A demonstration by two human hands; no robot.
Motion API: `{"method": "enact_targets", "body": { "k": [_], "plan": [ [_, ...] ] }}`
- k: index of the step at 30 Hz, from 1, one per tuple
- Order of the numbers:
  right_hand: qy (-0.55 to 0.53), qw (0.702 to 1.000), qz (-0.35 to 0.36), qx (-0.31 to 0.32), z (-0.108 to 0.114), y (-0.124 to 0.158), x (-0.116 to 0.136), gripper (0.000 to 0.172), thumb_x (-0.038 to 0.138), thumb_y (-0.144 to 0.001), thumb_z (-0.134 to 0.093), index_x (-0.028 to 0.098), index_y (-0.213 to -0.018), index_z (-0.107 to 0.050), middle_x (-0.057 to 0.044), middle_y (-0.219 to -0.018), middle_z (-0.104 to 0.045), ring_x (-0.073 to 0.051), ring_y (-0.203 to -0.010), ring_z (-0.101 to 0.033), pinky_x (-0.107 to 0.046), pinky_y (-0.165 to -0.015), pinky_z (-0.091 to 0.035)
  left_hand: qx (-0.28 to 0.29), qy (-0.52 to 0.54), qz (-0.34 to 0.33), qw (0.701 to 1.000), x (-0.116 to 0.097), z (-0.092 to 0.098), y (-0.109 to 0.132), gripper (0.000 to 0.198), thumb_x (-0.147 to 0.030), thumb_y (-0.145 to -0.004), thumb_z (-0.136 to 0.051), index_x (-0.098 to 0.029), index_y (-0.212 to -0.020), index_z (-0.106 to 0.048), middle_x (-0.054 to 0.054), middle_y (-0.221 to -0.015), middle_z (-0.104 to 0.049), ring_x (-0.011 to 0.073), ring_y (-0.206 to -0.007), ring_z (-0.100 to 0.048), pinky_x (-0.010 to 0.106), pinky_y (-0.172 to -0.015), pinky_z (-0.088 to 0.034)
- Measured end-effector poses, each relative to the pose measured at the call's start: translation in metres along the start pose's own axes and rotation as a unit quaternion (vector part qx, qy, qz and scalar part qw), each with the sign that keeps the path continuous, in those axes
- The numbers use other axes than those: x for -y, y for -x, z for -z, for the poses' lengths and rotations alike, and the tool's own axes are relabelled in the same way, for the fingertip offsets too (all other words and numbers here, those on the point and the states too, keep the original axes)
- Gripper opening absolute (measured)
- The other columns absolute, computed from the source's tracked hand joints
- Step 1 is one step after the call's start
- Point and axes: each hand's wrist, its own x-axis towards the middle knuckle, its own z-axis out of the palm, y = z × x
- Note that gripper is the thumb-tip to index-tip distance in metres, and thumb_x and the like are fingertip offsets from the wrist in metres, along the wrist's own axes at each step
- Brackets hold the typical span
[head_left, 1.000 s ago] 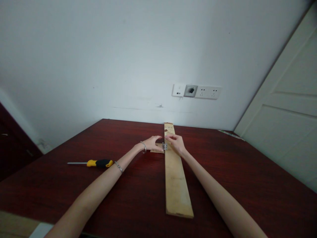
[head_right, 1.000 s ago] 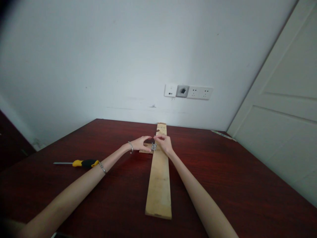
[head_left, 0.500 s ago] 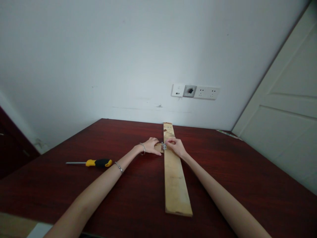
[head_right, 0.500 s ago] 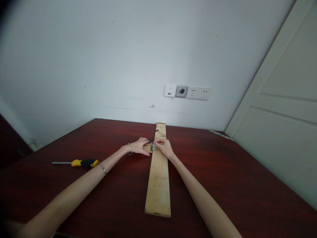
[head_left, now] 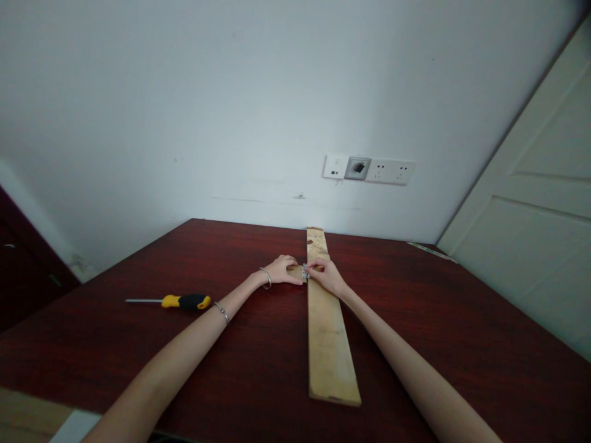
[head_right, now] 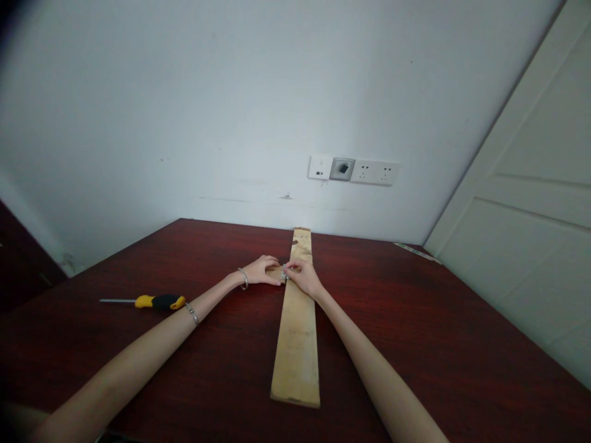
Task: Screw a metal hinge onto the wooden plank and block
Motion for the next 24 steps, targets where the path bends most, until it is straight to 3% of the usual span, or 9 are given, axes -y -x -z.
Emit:
{"method": "enact_targets", "body": {
  "k": [9,24],
  "plan": [
    [0.033,0.999,0.023,0.017,0.0019,0.0024,0.006,0.012,0.029,-0.072,-0.061,0.02,-0.07,-0.068,-0.004,-0.081,-0.066,-0.018,-0.08,-0.058,-0.031,-0.076,-0.042,-0.011,0.008,-0.004,1.0,0.0019,-0.0007,-0.0003,0.063,-0.055,-0.05,-0.077,-0.016,-0.098,-0.067,0.013,-0.11,-0.06,0.0282,-0.106,-0.053,0.037,-0.089,-0.042],
    [0.064,0.996,0.057,0.039,0.0019,0.0028,0.0019,0.01,0.025,-0.074,-0.06,0.019,-0.071,-0.067,-0.004,-0.08,-0.063,-0.018,-0.078,-0.056,-0.03,-0.073,-0.042,0.031,-0.031,-0.022,0.999,-0.0037,0.006,-0.0014,0.062,-0.054,-0.058,-0.075,-0.013,-0.104,-0.064,0.011,-0.108,-0.061,0.0255,-0.103,-0.053,0.034,-0.089,-0.042]
  ]
}}
